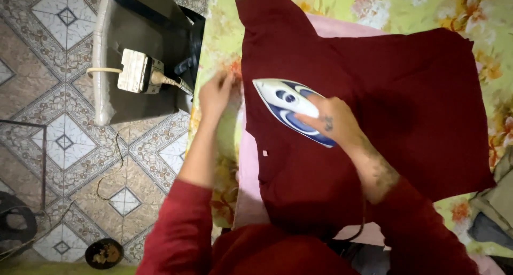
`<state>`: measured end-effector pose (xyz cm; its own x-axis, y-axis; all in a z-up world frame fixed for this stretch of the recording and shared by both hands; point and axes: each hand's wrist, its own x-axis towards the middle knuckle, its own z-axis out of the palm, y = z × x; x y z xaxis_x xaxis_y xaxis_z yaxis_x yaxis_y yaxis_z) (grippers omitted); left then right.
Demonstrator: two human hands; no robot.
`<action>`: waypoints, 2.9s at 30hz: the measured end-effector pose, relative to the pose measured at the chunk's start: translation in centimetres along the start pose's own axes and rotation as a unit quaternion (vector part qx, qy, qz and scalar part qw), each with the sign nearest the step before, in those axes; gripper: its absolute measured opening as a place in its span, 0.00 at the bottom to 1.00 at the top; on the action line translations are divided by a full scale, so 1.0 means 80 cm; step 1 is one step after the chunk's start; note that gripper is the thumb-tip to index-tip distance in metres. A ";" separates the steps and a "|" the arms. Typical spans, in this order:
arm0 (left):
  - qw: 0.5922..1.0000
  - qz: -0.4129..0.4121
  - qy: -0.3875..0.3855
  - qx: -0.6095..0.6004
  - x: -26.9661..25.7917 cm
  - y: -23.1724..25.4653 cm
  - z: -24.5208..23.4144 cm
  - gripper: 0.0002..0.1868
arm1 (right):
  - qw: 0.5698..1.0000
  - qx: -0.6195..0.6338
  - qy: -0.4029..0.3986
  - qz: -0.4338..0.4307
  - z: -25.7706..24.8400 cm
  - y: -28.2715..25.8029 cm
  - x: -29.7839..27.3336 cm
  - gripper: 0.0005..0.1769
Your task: Ironing a maroon t-shirt on a table with a floral tablecloth.
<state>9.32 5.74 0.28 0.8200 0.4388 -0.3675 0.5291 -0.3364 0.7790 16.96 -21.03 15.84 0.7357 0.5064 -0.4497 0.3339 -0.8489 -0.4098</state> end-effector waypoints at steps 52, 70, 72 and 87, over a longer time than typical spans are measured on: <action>0.972 -0.006 -0.023 -0.234 0.156 0.014 0.014 0.04 | 0.981 -0.072 -0.100 -0.153 -0.012 0.046 0.027 0.24; 0.942 0.332 -0.012 0.042 -0.087 -0.040 0.036 0.16 | 0.998 0.026 0.009 0.056 -0.006 0.092 -0.067 0.24; 0.914 0.389 -0.026 0.115 -0.096 -0.049 0.039 0.19 | 0.996 0.033 0.022 0.077 0.006 0.123 -0.089 0.25; 0.911 0.297 0.262 0.111 -0.135 -0.080 0.075 0.09 | 0.999 -0.032 -0.003 0.040 0.064 0.055 -0.024 0.27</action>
<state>-1.57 -1.88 -3.78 0.7901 0.4419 0.4248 0.1040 -0.7796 0.6175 13.98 -24.97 10.84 0.7584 0.4381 -0.4827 0.3123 -0.8942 -0.3209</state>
